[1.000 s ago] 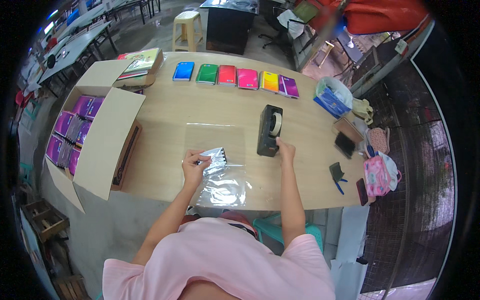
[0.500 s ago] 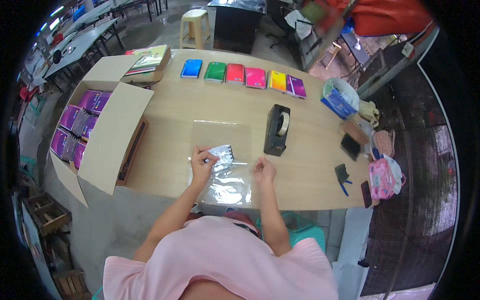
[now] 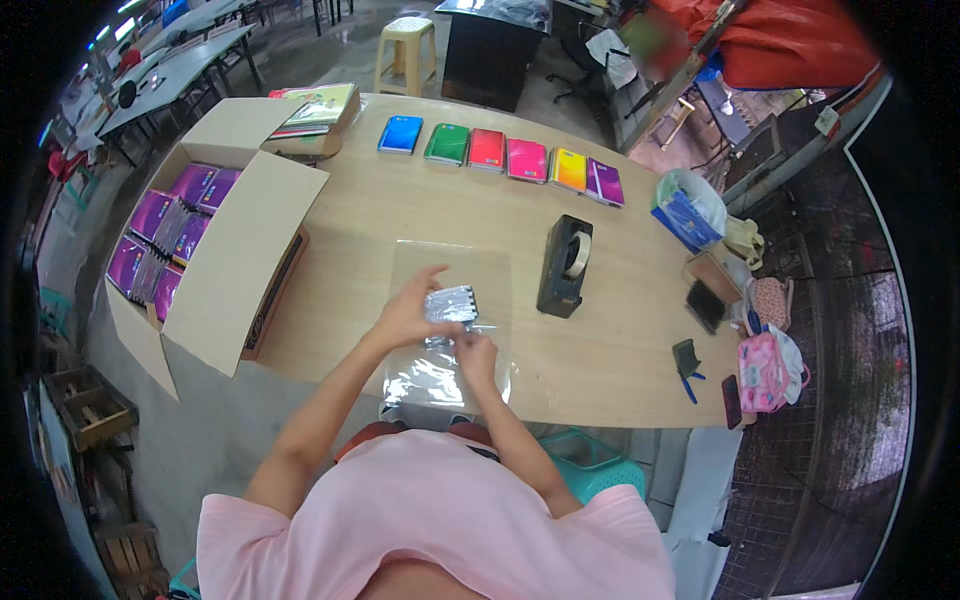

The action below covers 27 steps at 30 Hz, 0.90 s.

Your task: The person stacks several small notebooks of different colors, slides them into a plastic sleeve, and then places the bundle into a cardboard box containing other similar bundles.

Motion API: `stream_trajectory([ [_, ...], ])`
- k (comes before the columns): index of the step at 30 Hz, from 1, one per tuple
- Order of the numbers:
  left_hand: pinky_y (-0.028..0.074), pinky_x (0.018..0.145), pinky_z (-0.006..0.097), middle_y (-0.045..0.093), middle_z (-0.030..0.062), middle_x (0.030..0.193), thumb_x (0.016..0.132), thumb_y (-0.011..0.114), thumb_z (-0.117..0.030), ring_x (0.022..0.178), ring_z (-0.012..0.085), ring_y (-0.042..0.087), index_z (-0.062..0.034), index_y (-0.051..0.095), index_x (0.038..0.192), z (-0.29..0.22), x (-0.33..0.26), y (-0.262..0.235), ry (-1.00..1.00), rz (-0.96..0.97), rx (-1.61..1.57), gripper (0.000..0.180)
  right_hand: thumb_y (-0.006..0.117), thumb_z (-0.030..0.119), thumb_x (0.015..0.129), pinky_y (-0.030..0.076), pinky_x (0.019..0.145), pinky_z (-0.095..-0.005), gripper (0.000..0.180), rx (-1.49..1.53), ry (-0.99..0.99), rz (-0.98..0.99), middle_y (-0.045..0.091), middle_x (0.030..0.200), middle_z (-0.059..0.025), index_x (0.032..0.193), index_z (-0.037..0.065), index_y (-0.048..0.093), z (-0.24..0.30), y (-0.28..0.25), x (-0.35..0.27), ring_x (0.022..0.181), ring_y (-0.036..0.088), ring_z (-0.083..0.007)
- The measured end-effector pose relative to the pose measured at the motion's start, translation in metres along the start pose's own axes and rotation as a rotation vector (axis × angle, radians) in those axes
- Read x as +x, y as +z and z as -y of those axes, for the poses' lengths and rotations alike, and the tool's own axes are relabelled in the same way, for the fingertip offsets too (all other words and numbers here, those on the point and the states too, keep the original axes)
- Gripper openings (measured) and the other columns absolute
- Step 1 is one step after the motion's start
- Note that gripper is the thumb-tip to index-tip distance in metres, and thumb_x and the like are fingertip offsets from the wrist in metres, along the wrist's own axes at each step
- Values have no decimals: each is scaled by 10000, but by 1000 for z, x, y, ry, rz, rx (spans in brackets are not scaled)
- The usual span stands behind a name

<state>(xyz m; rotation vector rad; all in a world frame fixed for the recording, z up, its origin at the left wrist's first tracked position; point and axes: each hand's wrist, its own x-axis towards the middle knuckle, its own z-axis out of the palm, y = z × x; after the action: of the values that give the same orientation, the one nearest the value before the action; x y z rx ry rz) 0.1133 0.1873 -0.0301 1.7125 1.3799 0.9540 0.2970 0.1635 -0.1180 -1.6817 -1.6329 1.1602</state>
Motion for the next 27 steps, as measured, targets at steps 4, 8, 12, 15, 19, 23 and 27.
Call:
stream_trajectory([
  [4,496,913,429,582,178,1201,619,858,-231,1086,369,585,-200,343,1472,-37,18,2,29,88,469,996,589,551,915,529,570,-280,654,165,491,878,700,837,-73,1299,27,521,-3,13,-14,703,672,-148],
  [8,455,998,408,565,177,1240,657,858,-240,1178,345,551,-162,310,1487,-16,-11,-11,-130,-82,-386,998,739,374,846,525,882,-381,690,1345,323,610,631,1169,-108,1368,32,444,21,-2,-17,1073,626,-219],
  [12,406,1059,402,512,205,1225,697,854,-238,1166,341,544,-34,293,1449,24,-35,21,106,-246,78,960,858,234,725,468,1007,-425,904,534,-324,276,536,1327,-144,1421,14,326,39,-46,29,1195,563,-271],
  [15,344,1111,405,388,243,1406,694,856,-252,1347,365,389,11,262,1444,42,-28,36,-135,-113,-222,992,884,180,677,454,1026,-415,960,461,-369,266,546,1314,-144,1434,40,311,26,-42,40,1194,565,-258],
  [19,302,1103,564,281,255,1504,689,839,-241,1414,441,251,-159,239,1504,26,-29,16,-28,-90,207,1015,917,177,602,406,1052,-404,938,163,-457,299,460,1406,-137,1378,47,407,9,-73,47,1302,452,-270],
  [23,294,1071,627,265,217,1523,634,834,-171,1408,429,259,-221,512,1333,-25,-7,-56,414,-41,722,771,843,146,659,313,1120,-471,739,-529,-965,214,482,1368,-166,1300,62,486,131,-130,32,1367,353,-345],
  [27,302,1098,553,303,190,1515,596,857,-142,1410,385,282,-162,616,1205,-56,6,-79,542,74,632,655,802,100,655,306,1134,-462,618,-417,-963,132,471,1373,-140,1215,47,545,133,-151,45,1371,358,-312],
])
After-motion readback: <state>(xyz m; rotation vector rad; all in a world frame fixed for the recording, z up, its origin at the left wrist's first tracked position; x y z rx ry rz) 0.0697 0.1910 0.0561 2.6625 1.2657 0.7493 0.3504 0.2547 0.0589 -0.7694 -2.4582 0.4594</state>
